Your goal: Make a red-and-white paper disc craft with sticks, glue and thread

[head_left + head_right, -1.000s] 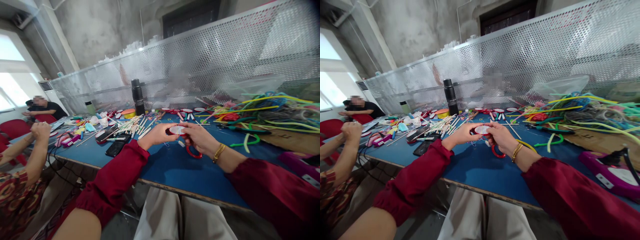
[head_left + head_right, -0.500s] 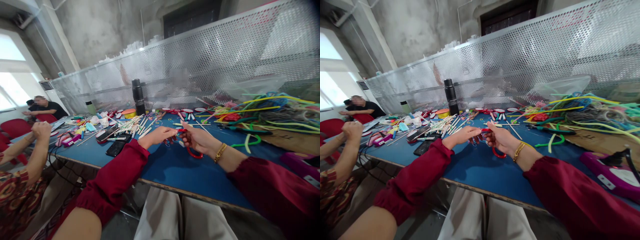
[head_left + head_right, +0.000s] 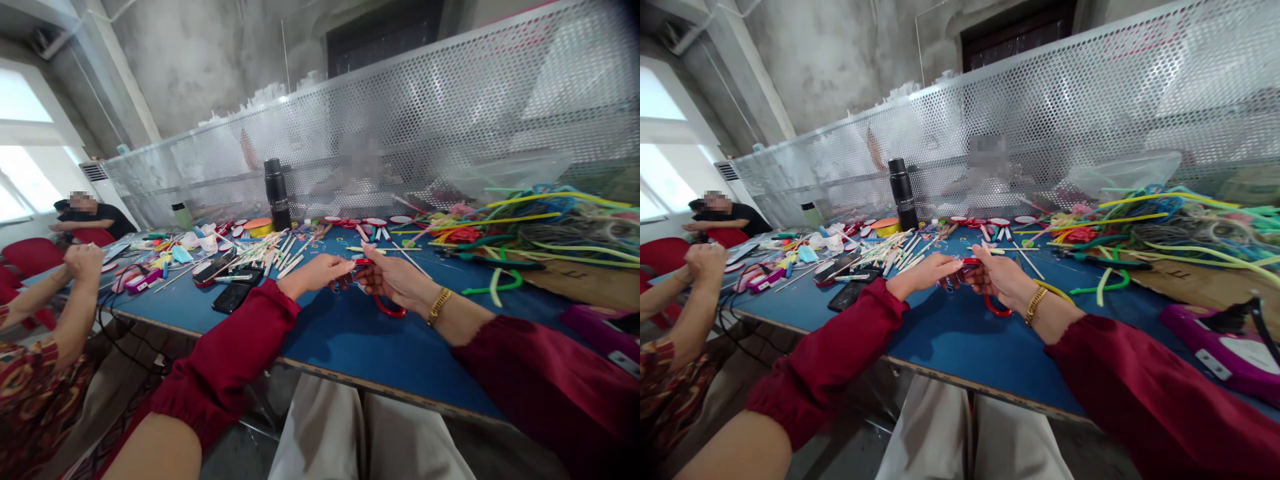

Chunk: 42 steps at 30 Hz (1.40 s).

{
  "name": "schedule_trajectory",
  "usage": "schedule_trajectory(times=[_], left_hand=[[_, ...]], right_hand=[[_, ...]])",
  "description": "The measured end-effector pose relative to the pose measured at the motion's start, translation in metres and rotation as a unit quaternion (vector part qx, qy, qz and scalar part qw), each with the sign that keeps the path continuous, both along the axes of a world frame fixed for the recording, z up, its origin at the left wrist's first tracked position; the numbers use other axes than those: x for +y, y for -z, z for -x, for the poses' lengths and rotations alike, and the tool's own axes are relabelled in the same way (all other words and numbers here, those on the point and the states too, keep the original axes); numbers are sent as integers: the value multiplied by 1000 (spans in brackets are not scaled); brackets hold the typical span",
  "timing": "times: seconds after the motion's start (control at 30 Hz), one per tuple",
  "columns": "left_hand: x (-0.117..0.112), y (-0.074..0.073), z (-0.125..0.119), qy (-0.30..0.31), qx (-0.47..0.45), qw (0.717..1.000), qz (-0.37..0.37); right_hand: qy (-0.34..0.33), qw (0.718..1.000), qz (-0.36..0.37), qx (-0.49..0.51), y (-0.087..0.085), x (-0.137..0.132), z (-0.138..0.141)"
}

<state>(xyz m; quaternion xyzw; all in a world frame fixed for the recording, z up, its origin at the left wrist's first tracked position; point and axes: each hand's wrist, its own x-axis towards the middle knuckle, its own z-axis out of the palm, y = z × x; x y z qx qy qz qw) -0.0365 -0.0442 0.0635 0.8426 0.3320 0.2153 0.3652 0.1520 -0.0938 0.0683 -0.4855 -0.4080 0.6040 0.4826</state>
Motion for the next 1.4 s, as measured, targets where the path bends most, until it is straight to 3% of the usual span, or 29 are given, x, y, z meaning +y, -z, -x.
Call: schedule_trajectory(times=[0.47,0.6,0.8,1.07,1.2,1.4], left_hand=[[0,-1,-1,28,18,997,-72],[2,0,-3,28,-20,992,-125],[12,5,-6,36,-150,978,-143],[14,6,-3,47,-129,972,-193],[12,6,-4,47,-138,976,-162],[11,4,-8,-37,-159,974,-156]], right_hand=[[-13,999,-26,24,4,3,-5],[-10,997,-68,31,4,6,-7],[49,982,-174,-58,9,15,-9],[82,970,-205,-101,15,20,-11],[83,966,-213,-119,16,20,-12],[68,935,-278,-208,18,19,-14]])
